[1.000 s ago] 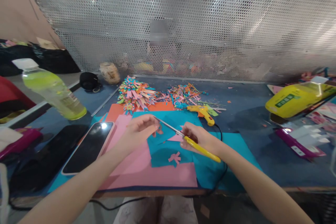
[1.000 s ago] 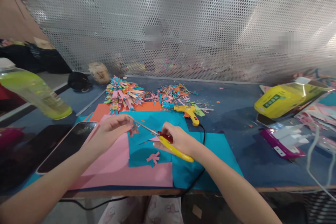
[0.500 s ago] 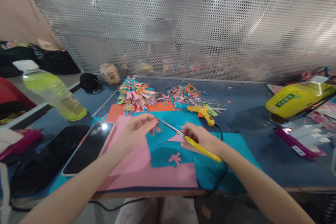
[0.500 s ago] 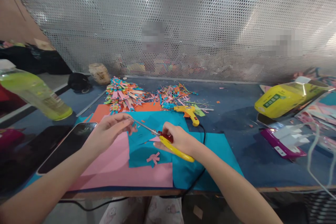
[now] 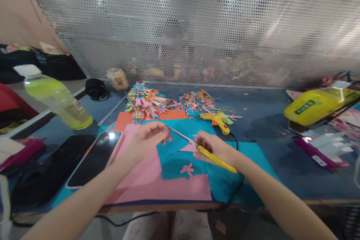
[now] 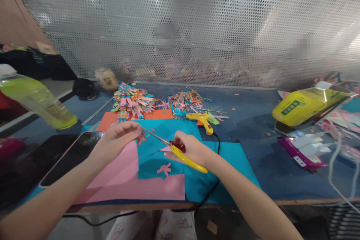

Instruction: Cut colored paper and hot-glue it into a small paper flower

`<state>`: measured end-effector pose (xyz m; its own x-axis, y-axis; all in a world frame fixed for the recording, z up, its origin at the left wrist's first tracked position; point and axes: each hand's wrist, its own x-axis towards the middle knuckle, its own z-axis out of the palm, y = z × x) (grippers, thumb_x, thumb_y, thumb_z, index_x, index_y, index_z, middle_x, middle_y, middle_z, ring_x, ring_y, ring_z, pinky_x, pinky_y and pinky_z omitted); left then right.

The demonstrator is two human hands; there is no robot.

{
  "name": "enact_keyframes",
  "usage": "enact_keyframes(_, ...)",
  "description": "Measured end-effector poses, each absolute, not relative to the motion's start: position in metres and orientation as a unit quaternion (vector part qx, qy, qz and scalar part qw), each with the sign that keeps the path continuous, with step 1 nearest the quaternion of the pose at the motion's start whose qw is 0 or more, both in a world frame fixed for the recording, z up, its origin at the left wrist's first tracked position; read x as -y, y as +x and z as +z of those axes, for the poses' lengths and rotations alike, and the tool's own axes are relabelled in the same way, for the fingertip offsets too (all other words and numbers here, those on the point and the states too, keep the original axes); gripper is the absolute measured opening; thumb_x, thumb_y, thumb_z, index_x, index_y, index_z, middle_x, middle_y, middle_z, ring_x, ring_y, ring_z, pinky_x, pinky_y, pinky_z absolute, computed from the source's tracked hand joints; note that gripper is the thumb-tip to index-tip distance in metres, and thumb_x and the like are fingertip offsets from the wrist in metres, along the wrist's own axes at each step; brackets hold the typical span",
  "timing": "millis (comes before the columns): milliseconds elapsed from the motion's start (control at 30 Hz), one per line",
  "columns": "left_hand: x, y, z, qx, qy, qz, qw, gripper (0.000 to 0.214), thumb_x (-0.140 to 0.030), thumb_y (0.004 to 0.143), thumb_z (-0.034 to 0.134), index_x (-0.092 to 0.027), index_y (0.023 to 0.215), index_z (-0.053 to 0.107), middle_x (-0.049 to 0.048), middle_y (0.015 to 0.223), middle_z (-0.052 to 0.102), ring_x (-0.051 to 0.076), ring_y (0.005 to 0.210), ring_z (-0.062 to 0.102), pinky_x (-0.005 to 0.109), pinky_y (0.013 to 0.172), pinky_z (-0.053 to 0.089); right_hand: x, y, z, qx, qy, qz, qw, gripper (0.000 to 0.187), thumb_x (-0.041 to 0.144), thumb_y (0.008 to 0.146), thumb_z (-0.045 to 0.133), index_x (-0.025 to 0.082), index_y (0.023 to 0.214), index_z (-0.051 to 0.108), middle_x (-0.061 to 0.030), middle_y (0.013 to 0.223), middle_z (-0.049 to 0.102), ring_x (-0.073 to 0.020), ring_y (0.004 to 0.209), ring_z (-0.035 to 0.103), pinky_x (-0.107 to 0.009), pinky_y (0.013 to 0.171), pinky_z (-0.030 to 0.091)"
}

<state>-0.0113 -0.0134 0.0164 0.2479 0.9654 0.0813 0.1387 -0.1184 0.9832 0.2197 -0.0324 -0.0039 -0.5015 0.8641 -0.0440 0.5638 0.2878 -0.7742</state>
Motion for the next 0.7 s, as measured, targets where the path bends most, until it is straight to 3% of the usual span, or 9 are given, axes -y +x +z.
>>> enact_keyframes(433, 0.0073, -0.0143, 0.0073, -0.447, 0.598, 0.459, 0.482, 0.015, -0.029, 0.068, 0.063, -0.016, 0.068, 0.058, -0.0025, 0.055, 0.056, 0.009, 0.050, 0.051, 0.021, 0.050, 0.042, 0.0332, 0.2200, -0.0029, 0.779, -0.461, 0.379, 0.195, 0.035, 0.050, 0.073, 0.056, 0.020, 0.081, 0.040, 0.0048, 0.066, 0.041, -0.0074, 0.053, 0.034, -0.020, 0.044, 0.028)
enact_keyframes(700, 0.0081, -0.0154, 0.0070, -0.451, 0.625, 0.443, 0.458, 0.013, -0.030, 0.071, 0.060, -0.017, 0.068, 0.060, -0.0038, 0.051, 0.052, 0.008, 0.049, 0.049, 0.022, 0.055, 0.045, 0.0326, 0.2200, -0.0034, 0.777, -0.457, 0.383, 0.200, 0.039, 0.055, 0.073, 0.054, 0.020, 0.080, 0.040, 0.0049, 0.065, 0.040, -0.0072, 0.053, 0.034, -0.020, 0.044, 0.027)
